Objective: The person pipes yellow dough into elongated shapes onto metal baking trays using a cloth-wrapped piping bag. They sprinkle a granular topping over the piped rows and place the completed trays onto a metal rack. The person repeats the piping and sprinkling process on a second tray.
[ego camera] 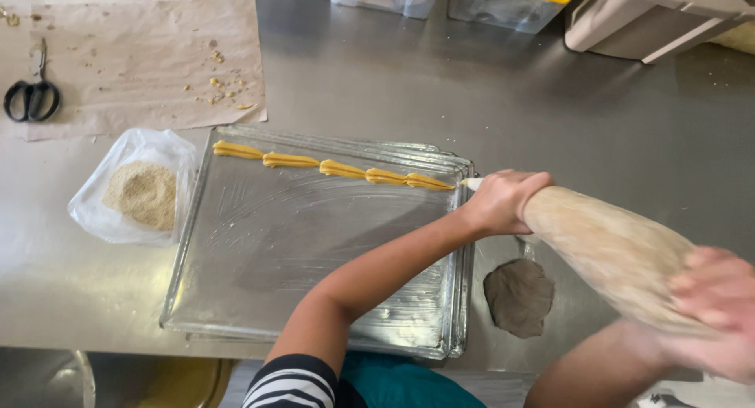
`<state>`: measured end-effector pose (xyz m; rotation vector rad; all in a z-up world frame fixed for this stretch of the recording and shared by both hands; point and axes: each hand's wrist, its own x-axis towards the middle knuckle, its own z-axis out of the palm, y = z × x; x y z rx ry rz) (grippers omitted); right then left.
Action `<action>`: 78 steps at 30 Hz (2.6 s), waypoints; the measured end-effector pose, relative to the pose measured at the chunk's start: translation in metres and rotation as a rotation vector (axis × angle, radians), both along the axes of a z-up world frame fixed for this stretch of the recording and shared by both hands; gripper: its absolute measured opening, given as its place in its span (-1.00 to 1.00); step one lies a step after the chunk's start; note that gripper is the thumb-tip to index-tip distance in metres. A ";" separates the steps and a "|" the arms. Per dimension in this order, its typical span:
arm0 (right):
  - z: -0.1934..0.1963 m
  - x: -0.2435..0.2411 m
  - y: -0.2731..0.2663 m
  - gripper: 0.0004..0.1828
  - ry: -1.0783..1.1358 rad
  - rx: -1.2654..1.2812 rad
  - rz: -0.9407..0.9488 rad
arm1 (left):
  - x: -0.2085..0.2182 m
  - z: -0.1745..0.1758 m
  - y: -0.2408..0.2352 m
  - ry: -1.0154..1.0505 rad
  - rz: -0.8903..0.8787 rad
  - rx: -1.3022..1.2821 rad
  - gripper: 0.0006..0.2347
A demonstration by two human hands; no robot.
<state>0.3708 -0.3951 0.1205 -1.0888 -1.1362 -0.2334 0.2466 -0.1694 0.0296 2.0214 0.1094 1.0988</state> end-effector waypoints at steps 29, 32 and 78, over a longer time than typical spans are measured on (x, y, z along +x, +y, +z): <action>-0.031 -0.289 0.241 -0.40 0.418 -0.086 0.606 | -0.338 -0.048 0.171 0.224 0.343 -0.077 -0.56; -0.028 -0.278 0.229 -0.44 0.390 -0.086 0.604 | -0.324 -0.050 0.163 0.224 0.262 -0.132 -0.57; -0.035 -0.106 0.058 -0.32 0.381 -0.043 0.537 | -0.150 -0.047 0.038 0.062 0.029 -0.159 -0.51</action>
